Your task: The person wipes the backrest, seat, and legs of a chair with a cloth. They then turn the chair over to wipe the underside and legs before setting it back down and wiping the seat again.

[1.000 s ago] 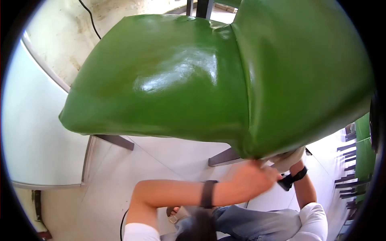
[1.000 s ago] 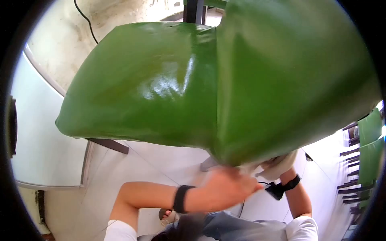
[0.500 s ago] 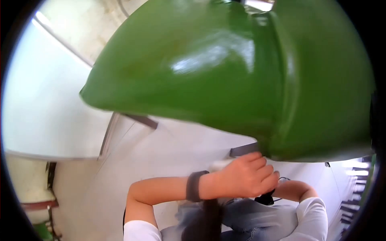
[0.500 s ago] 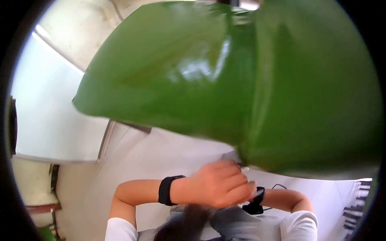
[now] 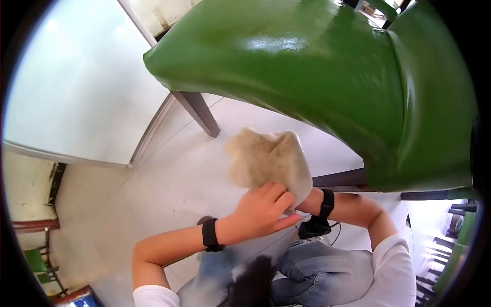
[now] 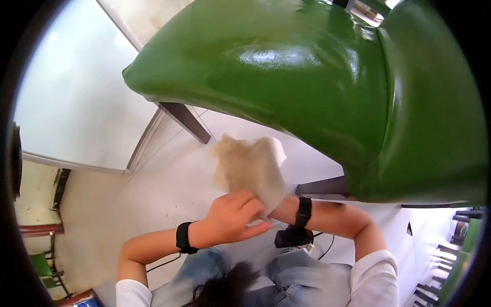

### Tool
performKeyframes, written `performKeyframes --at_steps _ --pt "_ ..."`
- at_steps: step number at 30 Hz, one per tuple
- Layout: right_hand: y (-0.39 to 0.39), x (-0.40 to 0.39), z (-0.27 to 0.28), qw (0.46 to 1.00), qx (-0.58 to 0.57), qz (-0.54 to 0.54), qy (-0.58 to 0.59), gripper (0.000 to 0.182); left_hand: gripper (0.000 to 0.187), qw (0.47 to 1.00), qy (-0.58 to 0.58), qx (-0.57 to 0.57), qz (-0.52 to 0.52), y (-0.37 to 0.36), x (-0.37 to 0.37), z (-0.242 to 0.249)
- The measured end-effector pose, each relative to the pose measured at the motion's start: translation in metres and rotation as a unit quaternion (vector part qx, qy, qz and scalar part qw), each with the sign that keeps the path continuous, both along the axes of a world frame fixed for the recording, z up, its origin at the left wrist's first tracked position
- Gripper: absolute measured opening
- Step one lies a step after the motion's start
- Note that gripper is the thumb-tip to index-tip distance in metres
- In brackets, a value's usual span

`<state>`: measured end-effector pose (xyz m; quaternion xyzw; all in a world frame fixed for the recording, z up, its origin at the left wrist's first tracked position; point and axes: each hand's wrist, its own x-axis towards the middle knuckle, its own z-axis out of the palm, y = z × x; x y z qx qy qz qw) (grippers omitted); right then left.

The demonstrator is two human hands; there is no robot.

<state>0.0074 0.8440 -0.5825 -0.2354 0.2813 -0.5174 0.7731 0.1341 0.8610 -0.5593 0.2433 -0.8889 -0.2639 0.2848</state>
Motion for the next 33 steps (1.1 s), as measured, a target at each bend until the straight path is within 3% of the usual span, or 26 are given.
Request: performKeyframes --at_steps 2,3,5,7,12,16,19,21,23,25,28,31,33 --pt "-0.017 0.010 0.011 0.962 -0.076 0.036 0.260 0.033 0.034 0.999 0.024 0.023 0.008 -0.004 0.009 -0.008" --pt "-0.027 0.012 0.030 0.825 -0.164 0.100 0.532 0.043 0.038 0.999 0.036 0.035 0.014 -0.006 0.014 -0.013" --pt "-0.029 0.015 0.021 0.667 -0.276 0.114 0.682 0.055 0.046 0.995 0.037 0.086 0.035 -0.010 0.028 -0.025" --pt "-0.033 0.021 0.017 0.620 -0.333 0.076 0.706 0.052 0.049 0.983 0.047 0.167 0.067 -0.012 0.038 -0.035" --pt "-0.057 0.058 -0.029 0.721 -0.330 -0.093 0.602 0.046 0.042 0.899 0.020 0.410 0.154 -0.024 0.069 -0.059" --pt "-0.081 0.097 -0.082 0.751 -0.302 -0.209 0.549 0.041 0.032 0.904 0.090 0.355 0.221 -0.042 0.105 -0.068" --pt "-0.097 0.110 -0.105 0.746 -0.293 -0.257 0.539 0.037 0.024 0.931 0.089 0.245 0.257 -0.061 0.141 -0.050" --pt "-0.115 0.112 -0.105 0.732 -0.306 -0.272 0.544 0.035 0.023 0.902 0.220 0.196 0.316 -0.082 0.162 -0.034" --pt "-0.134 0.114 -0.096 0.714 -0.322 -0.283 0.553 0.032 0.020 0.859 0.236 0.120 0.438 -0.111 0.178 -0.020" --pt "-0.155 0.118 -0.082 0.689 -0.347 -0.292 0.566 0.030 0.018 0.806 0.378 0.148 0.431 -0.143 0.181 -0.015" --pt "-0.185 0.134 -0.069 0.655 -0.389 -0.291 0.579 0.026 0.022 0.832 0.383 0.150 0.371 -0.170 0.175 -0.016" --pt "-0.192 0.142 -0.069 0.635 -0.407 -0.287 0.591 0.023 0.035 0.864 0.364 0.231 0.260 -0.184 0.154 -0.034" --pt "-0.192 0.143 -0.074 0.626 -0.412 -0.279 0.600 0.021 0.036 0.855 0.362 0.277 0.247 -0.186 0.139 -0.060"
